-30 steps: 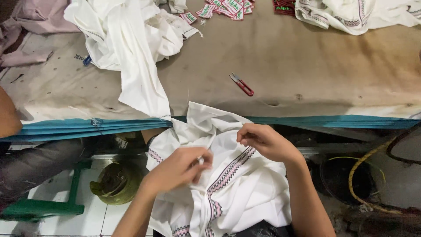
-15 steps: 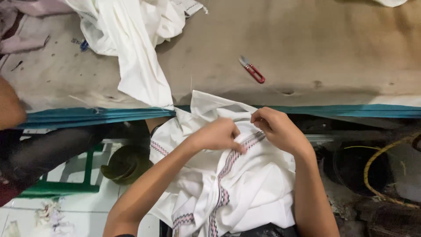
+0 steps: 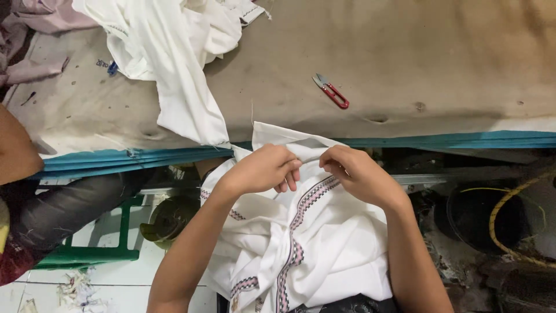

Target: Trimming loose threads from a white garment using thread snips

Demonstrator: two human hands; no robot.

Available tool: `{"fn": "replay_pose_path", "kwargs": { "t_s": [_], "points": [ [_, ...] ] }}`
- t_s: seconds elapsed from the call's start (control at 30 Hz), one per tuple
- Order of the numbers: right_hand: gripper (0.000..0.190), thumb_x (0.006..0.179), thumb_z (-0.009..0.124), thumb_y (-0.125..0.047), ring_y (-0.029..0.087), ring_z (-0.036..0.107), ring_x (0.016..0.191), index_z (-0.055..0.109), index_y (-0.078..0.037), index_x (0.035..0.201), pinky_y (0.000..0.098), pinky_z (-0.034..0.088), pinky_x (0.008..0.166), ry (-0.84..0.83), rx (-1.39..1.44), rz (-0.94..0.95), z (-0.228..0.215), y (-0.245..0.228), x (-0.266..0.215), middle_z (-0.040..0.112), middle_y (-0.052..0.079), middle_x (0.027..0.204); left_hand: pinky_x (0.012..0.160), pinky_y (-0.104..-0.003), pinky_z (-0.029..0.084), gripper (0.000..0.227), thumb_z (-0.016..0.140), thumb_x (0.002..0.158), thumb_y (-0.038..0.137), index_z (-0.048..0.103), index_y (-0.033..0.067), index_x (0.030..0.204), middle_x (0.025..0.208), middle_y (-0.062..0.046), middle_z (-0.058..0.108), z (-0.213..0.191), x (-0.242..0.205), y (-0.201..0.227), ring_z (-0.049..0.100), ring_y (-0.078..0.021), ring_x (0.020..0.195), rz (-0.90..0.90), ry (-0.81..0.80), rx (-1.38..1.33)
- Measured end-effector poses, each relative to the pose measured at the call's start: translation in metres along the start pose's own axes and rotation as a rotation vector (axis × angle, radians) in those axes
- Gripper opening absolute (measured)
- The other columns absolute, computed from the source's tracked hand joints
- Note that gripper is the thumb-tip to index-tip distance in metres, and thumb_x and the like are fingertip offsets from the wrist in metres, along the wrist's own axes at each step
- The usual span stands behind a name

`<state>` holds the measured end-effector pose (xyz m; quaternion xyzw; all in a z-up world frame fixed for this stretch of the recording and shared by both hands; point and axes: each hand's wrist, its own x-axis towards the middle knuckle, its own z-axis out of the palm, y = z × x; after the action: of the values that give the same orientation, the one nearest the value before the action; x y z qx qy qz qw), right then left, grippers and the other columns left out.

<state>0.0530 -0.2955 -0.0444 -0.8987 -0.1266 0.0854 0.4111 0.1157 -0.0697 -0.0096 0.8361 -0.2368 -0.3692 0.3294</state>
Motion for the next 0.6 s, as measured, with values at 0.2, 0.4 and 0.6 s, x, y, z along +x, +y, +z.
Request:
{"fn": "replay_pose_path", "kwargs": {
  "t_s": [0.2, 0.4, 0.6],
  "points": [
    [0.017, 0.100, 0.053, 0.000, 0.029, 0.069, 0.086, 0.070, -0.004, 0.104, 0.0396, 0.054, 0.077, -0.025, 0.003, 0.023, 0.004, 0.006, 0.004, 0.070, 0.013, 0.092, 0.063, -0.034, 0.066, 0.035, 0.041, 0.107, 0.009, 0.068, -0.0025, 0.088, 0.079, -0.021, 0.077, -0.005, -0.007, -0.020, 0.075, -0.0236, 0.065, 0.120, 0.111, -0.190],
    [0.015, 0.094, 0.057, 0.004, 0.036, 0.070, 0.089, 0.069, -0.002, 0.100, 0.0455, 0.055, 0.080, -0.058, 0.034, -0.084, -0.001, -0.010, 0.001, 0.071, 0.017, 0.093, 0.125, -0.060, 0.006, 0.082, 0.048, 0.093, 0.000, 0.005, -0.0005, 0.163, 0.163, -0.043, 0.001, -0.011, -0.039, -0.008, 0.003, -0.0549, 0.152, 0.253, 0.320, 0.208],
    [0.018, 0.100, 0.059, -0.013, 0.031, 0.067, 0.115, 0.072, -0.016, 0.112, 0.0492, 0.034, 0.107, -0.181, -0.075, -0.018, 0.011, -0.004, 0.005, 0.075, 0.005, 0.114, 0.096, -0.046, 0.058, 0.033, 0.049, 0.105, 0.018, 0.067, 0.0028, 0.128, 0.116, -0.024, 0.074, 0.007, -0.035, -0.018, 0.074, -0.0352, 0.106, 0.202, 0.019, -0.034]
  ]
}}
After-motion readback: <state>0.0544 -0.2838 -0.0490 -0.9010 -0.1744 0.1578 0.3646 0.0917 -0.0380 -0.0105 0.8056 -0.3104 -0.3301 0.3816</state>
